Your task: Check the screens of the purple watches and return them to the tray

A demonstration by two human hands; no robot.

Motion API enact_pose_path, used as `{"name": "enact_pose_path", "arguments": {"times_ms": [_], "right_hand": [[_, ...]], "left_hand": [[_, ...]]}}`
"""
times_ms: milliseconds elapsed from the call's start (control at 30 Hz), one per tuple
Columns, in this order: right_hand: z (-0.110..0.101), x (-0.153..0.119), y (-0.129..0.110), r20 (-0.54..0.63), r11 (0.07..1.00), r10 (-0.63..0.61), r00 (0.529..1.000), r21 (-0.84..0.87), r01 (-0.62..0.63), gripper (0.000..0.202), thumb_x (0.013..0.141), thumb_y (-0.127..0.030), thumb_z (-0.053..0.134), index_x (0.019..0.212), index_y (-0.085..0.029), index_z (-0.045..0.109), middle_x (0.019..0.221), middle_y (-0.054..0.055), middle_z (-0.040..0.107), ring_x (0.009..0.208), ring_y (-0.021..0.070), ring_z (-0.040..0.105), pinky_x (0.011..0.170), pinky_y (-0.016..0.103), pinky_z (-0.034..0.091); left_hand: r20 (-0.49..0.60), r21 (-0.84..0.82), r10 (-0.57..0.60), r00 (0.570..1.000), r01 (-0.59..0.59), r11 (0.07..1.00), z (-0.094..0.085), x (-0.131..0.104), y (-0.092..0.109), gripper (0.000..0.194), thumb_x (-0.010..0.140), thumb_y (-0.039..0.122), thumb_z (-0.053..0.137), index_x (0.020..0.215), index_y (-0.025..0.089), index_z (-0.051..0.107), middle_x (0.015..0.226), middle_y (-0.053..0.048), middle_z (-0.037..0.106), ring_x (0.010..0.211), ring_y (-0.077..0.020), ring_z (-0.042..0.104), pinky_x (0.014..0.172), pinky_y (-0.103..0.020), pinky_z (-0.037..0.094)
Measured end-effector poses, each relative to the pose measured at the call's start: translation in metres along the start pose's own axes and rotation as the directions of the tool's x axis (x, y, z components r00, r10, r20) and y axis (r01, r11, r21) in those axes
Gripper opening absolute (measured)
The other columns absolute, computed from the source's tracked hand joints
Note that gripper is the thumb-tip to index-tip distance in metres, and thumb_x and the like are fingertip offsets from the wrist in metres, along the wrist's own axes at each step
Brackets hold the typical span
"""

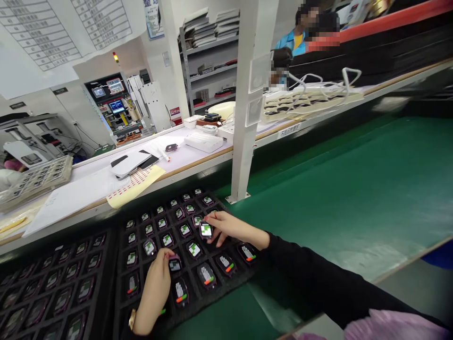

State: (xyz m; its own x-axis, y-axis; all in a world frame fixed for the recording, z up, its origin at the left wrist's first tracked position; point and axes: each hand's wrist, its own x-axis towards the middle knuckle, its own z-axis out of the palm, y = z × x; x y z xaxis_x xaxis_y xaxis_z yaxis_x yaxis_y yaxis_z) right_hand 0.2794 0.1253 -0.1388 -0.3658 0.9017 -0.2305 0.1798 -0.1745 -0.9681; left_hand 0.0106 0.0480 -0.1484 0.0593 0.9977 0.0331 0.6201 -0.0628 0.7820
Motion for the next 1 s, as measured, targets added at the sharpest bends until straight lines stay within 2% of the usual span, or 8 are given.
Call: {"name": "enact_pose_path", "arguments": {"times_ms": [100, 267, 367, 467, 600, 700, 833, 1000], "right_hand": [[0.009, -0.001, -0.011, 0.028, 0.984, 0.028, 0.999, 0.176, -0.032, 0.029, 0.107, -0.045, 0.05, 0.098, -0.017, 0.051, 0.087, 0.01, 0.066, 0.071, 0.0216, 0.071, 0.041, 0.02, 0.054], [0.025, -0.003, -0.033, 0.059, 0.943, 0.005, 0.998, 0.332, -0.024, 0.025, 0.108, -0.037, 0.049, 0.098, -0.016, 0.055, 0.1, 0.015, 0.068, 0.069, 0.0169, 0.065, 0.036, 0.015, 0.046], [0.034, -0.005, -0.051, 0.075, 0.93, -0.041, 0.996, 0.366, 0.011, 0.015, 0.105, -0.029, 0.051, 0.107, -0.015, 0.058, 0.105, 0.015, 0.069, 0.068, 0.0164, 0.063, 0.035, 0.016, 0.045], [0.04, -0.009, -0.075, 0.068, 0.919, -0.142, 0.988, 0.38, 0.106, 0.027, 0.094, -0.024, 0.066, 0.119, -0.016, 0.058, 0.11, 0.013, 0.068, 0.071, 0.0164, 0.063, 0.037, 0.015, 0.046], [0.048, -0.014, -0.103, 0.01, 0.857, -0.389, 0.921, 0.369, 0.358, 0.053, 0.082, -0.03, 0.08, 0.126, -0.017, 0.055, 0.101, 0.008, 0.068, 0.068, 0.0152, 0.059, 0.039, 0.016, 0.046], [0.057, -0.013, -0.111, 0.025, 0.841, -0.452, 0.892, 0.345, 0.416, 0.055, 0.086, -0.043, 0.078, 0.128, -0.016, 0.055, 0.076, 0.0, 0.062, 0.049, 0.0097, 0.048, 0.037, 0.015, 0.04], [0.066, -0.007, -0.11, 0.007, 0.837, -0.418, 0.909, 0.392, 0.382, 0.062, 0.086, -0.061, 0.074, 0.125, -0.015, 0.059, 0.074, 0.0, 0.057, 0.055, 0.0132, 0.053, 0.033, 0.015, 0.037], [0.063, -0.001, -0.109, 0.025, 0.866, -0.361, 0.932, 0.38, 0.325, 0.06, 0.083, -0.057, 0.077, 0.124, -0.016, 0.06, 0.075, 0.0, 0.055, 0.057, 0.0142, 0.054, 0.034, 0.016, 0.037]], "left_hand": [[-0.047, -0.129, -0.04, 0.998, 0.034, 0.991, 0.003, 0.006, -0.001, 0.034, 0.094, 0.051, 0.044, 0.096, 0.022, 0.061, 0.094, -0.008, 0.066, 0.088, -0.0258, 0.062, 0.082, -0.037, 0.046], [0.028, -0.316, -0.155, 0.987, 0.156, 0.936, -0.001, 0.016, 0.008, 0.06, 0.086, 0.072, 0.047, 0.109, 0.017, 0.058, 0.066, 0.0, 0.054, 0.049, -0.017, 0.052, 0.045, -0.026, 0.033], [0.064, -0.454, -0.172, 0.983, 0.182, 0.872, -0.016, 0.019, 0.031, 0.069, 0.086, 0.076, 0.043, 0.121, 0.017, 0.053, 0.081, -0.006, 0.061, 0.058, -0.0183, 0.062, 0.041, -0.023, 0.032], [0.016, -0.618, -0.076, 0.997, 0.07, 0.783, -0.038, 0.019, 0.063, 0.06, 0.088, 0.064, 0.057, 0.128, 0.019, 0.056, 0.09, -0.006, 0.063, 0.07, -0.0143, 0.063, 0.048, -0.019, 0.039], [-0.173, -0.596, 0.054, 0.984, -0.148, 0.79, -0.055, 0.016, 0.101, 0.049, 0.084, 0.042, 0.076, 0.128, 0.026, 0.061, 0.115, -0.005, 0.066, 0.086, -0.0116, 0.064, 0.065, -0.017, 0.05], [-0.263, -0.55, 0.12, 0.957, -0.251, 0.797, -0.057, 0.014, 0.113, 0.041, 0.084, 0.035, 0.076, 0.123, 0.027, 0.065, 0.126, -0.004, 0.066, 0.1, -0.0144, 0.065, 0.084, -0.022, 0.053], [-0.275, -0.488, 0.091, 0.957, -0.22, 0.844, -0.056, 0.013, 0.113, 0.032, 0.094, 0.045, 0.061, 0.118, 0.025, 0.07, 0.112, -0.005, 0.069, 0.07, -0.01, 0.057, 0.062, -0.02, 0.048], [-0.206, -0.54, 0.029, 0.978, -0.138, 0.831, -0.06, 0.013, 0.106, 0.039, 0.097, 0.05, 0.055, 0.123, 0.024, 0.068, 0.087, -0.003, 0.064, 0.055, -0.0073, 0.043, 0.048, -0.02, 0.035]]}}
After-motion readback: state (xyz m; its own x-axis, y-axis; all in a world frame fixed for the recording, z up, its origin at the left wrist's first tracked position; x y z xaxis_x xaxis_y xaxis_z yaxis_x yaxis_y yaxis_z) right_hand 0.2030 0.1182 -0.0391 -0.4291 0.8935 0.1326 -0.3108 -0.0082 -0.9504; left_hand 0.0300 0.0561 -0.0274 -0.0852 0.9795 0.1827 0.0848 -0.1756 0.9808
